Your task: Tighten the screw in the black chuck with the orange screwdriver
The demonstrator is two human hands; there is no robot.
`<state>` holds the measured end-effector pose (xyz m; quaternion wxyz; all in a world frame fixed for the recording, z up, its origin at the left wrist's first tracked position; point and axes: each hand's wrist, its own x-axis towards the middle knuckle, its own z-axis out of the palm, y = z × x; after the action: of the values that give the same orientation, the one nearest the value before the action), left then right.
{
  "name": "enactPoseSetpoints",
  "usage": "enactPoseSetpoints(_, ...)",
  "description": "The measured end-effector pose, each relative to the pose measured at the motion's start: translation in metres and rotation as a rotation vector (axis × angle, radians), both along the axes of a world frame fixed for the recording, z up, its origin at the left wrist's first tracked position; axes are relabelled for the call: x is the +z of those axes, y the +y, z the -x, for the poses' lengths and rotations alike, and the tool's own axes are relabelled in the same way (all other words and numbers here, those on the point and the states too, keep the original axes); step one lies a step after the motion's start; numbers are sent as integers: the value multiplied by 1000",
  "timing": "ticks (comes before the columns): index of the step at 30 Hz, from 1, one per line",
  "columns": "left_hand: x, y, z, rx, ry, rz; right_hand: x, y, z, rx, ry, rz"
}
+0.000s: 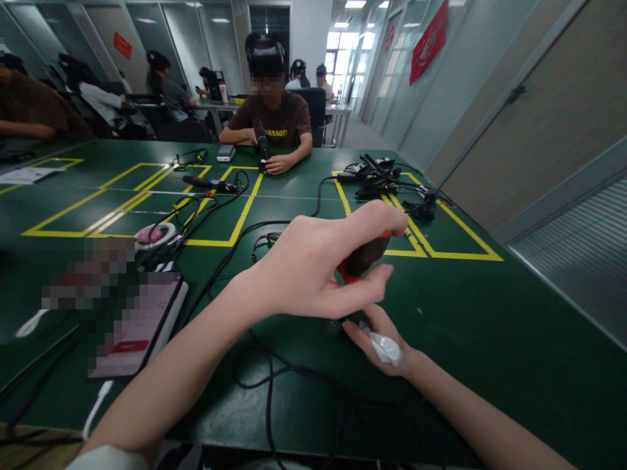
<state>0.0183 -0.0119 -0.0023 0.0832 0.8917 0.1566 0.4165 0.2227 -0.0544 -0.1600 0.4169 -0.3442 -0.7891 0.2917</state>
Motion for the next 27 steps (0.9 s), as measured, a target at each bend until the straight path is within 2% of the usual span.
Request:
enactPoseSetpoints(2,5,-2,4,-50,29,64,-1,0,0,-13,14,-31)
enactPoseSetpoints(5,9,0,10,-17,64,98,-1,0,-1,28,8,6)
enactPoseSetpoints(11,9,9,13,152,32,-23,2,-1,-2,57,31,53)
enactPoseSetpoints(14,8,8,10,174,6,-51,1,0,-2,48,37,53)
enactPoseSetpoints(18,3,7,4,178,-25,-92,1,0,-2,48,29,68)
enactPoseSetpoints(22,-7,6,-4,94,-63,-56,3,1,-2,57,17,57)
enactPoseSetpoints(27,-15,0,-15,114,-180,-170,6,0,0,23,-9,48)
